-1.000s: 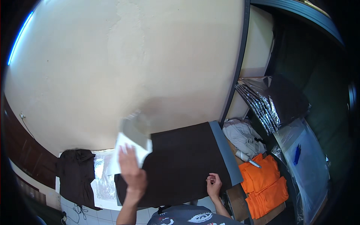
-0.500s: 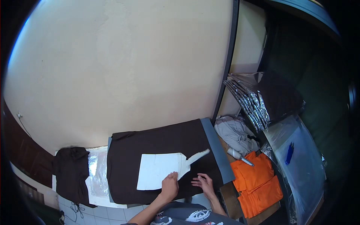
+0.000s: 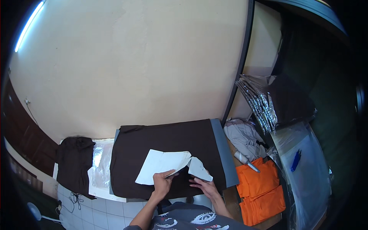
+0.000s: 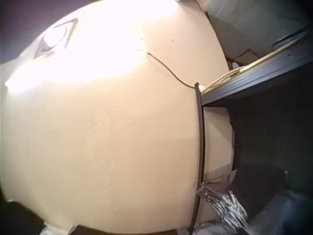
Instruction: Cleaning a garment with a lint roller and aligning a design film on it for printing.
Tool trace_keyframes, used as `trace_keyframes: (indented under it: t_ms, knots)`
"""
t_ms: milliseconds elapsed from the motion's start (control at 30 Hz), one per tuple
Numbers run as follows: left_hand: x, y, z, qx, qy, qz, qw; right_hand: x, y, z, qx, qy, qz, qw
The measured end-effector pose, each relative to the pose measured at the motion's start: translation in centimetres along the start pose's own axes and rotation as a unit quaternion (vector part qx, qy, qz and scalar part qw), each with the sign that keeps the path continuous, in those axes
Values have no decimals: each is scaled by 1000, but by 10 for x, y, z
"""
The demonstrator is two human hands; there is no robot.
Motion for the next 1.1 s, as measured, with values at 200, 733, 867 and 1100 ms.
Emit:
trace_keyframes:
  t_ms: [200,733,867,1100]
  knots:
    - [15,4,12,-94,-73,-39,992,-9,-3,-25,335,487,37,806]
    - [100,18,117,-308,-317,-65,894,-47,22,-40,286,353,-62,889]
    - [109,16,116,-337,-273,-64,899,-53,21,-29,250,260,-172,917]
    - [117,-1,95,-330,-252,-42,909,-52,23,-3,144,238,-169,946]
Point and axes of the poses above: each hand's wrist, its own y-axis away from the middle knuckle, its own x-axis out of the back of the hand, z = x × y, the point moved 5 cm from there along -y, towards the middle knuckle, and after that the axes turned 12 degrees about -y, right-handed, at the moved point
